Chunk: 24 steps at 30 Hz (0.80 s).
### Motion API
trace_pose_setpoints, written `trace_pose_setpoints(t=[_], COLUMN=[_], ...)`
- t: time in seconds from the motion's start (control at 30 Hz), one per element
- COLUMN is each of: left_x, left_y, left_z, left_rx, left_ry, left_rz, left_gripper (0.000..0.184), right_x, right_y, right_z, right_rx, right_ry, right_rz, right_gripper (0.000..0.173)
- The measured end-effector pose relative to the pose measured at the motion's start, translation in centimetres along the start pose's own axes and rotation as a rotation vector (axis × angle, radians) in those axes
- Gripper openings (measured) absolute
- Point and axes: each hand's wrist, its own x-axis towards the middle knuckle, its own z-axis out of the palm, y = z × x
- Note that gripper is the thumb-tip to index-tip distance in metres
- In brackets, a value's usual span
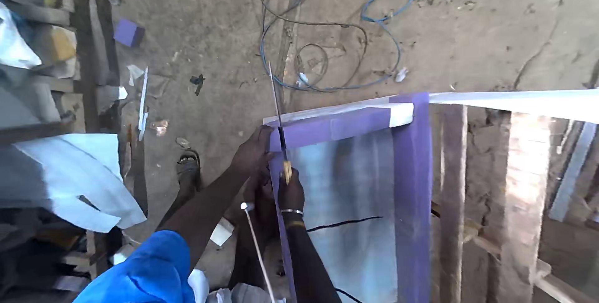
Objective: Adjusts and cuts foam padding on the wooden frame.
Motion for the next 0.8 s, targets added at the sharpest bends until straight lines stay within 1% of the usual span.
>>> trace_pose_setpoints(t=[0.07,0.17,0.2,0.23,0.27,0.37,0.4,0.43,0.5,0.6,0.63,0.67,0.73,0.8], left_x=[0.3,-0.3,-0.3,-0.3,-0.4,-0.2,-0.2,-0.4,-0.7,-1.1,-1.4,-1.7,-1.9,-2.2], left_y=[0.3,-0.4,-0.7,-1.0,-1.1,-1.4,-1.4,-1.5,-1.6,-1.8,-2.0,-2.3,-2.8,-2.7], left_z=[-0.6,-0.5,-0.5,-0.5,-0.5,-0.3,-0.2,-0.1,0.0,-0.3,-0.2,0.1,0.6,0.9], left_rx=[0.009,-0.025,-0.030,-0.032,-0.034,-0.024,-0.023,-0.026,-0.047,-0.119,-0.148,-0.175,-0.188,-0.170], left_ry=[-0.006,0.000,-0.015,-0.025,-0.020,0.023,0.037,0.050,0.068,0.045,0.056,0.072,0.105,0.137], left_rz=[-0.008,-0.024,-0.037,-0.046,-0.043,0.005,0.015,0.018,0.009,-0.056,-0.077,-0.093,-0.096,-0.083], left_gripper=[0.072,0.074,0.076,0.077,0.077,0.073,0.072,0.071,0.072,0.075,0.075,0.075,0.075,0.073], right_x=[-1.8,-7.7,-8.5,-8.4,-7.3,-1.1,0.5,1.0,-1.0,-7.0,-8.1,-8.4,-6.5,-3.3], right_y=[3.7,11.9,13.1,13.2,12.0,4.0,2.1,1.4,3.2,9.7,11.4,12.2,11.1,8.9], right_z=[2.0,5.2,5.6,5.7,5.5,2.7,2.1,2.0,2.7,5.2,5.7,5.9,5.2,4.1], right_rx=[0.010,-0.027,-0.040,-0.049,-0.055,-0.029,-0.027,-0.028,0.001,-0.004,-0.010,-0.009,-0.024,-0.030], right_ry=[0.005,-0.014,0.001,0.026,0.056,0.070,0.067,0.055,0.038,0.039,0.028,0.034,0.036,0.026], right_rz=[0.034,0.112,0.115,0.104,0.082,0.021,0.014,0.026,0.065,0.111,0.124,0.126,0.111,0.070], right_gripper=[0.048,0.048,0.048,0.047,0.046,0.046,0.046,0.045,0.046,0.047,0.047,0.047,0.047,0.046])
